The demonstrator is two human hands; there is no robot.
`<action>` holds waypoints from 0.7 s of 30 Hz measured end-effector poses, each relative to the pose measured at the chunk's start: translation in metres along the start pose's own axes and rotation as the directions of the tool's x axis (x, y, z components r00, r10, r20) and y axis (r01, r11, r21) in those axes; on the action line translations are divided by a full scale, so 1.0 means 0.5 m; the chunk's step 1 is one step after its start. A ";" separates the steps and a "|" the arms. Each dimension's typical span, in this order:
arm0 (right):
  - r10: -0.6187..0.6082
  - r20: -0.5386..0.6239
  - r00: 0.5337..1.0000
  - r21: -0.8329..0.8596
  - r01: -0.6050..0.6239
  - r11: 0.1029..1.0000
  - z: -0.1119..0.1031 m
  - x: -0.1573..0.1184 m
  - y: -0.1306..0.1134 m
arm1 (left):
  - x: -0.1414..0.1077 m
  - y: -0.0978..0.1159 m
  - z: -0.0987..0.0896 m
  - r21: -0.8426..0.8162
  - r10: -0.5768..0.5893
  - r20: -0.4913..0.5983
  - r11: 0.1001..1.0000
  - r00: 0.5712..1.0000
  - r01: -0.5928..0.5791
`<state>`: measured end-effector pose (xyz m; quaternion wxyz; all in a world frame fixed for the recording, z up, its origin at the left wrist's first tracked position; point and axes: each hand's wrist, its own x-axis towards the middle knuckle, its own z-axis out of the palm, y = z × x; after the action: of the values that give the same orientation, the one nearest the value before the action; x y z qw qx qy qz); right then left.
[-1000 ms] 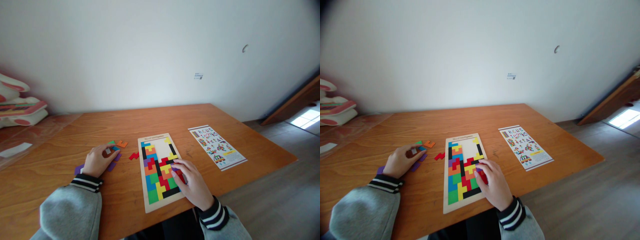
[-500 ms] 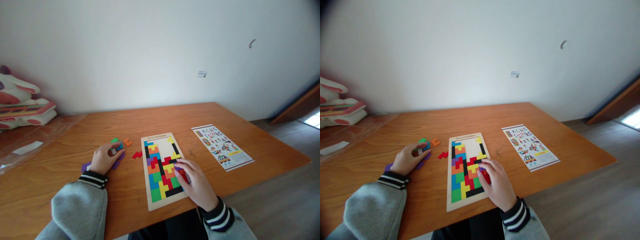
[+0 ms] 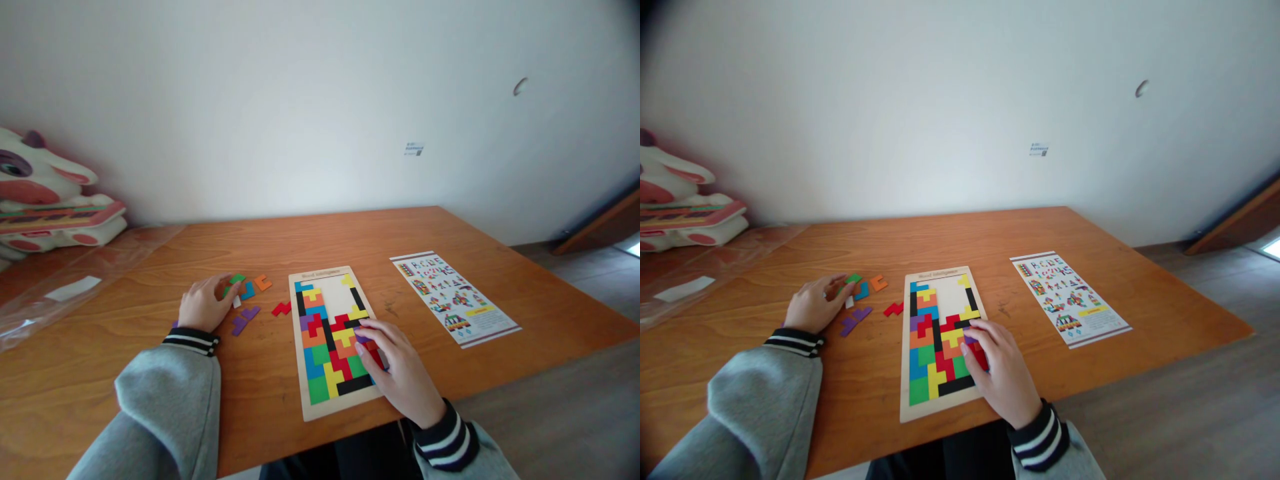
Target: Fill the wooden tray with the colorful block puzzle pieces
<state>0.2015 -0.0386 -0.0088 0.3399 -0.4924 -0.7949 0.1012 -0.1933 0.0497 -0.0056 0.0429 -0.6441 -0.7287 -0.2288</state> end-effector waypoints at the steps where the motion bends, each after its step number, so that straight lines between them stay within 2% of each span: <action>1: 0.002 0.002 1.000 -0.001 -0.002 1.000 0.000 0.000 0.000 | 0.004 0.000 0.002 0.011 -0.019 0.023 1.000 1.000 0.019; 9: 0.018 0.004 1.000 0.004 -0.018 1.000 0.001 0.002 -0.006 | 0.012 -0.006 0.015 -0.122 -0.058 0.079 0.990 0.995 0.067; 15: 0.020 0.004 1.000 0.003 -0.020 1.000 -0.001 0.004 -0.009 | 0.020 0.010 0.015 -0.088 -0.061 0.077 0.994 0.995 0.068; 21: 0.028 0.028 0.999 0.002 -0.028 1.000 0.001 0.002 -0.007 | 0.024 0.011 0.017 -0.177 -0.076 0.100 0.980 0.992 0.093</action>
<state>0.1983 -0.0394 -0.0068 0.3280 -0.5015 -0.7924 0.1137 -0.1882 0.0643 -0.0074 -0.0596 -0.6236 -0.7328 -0.2656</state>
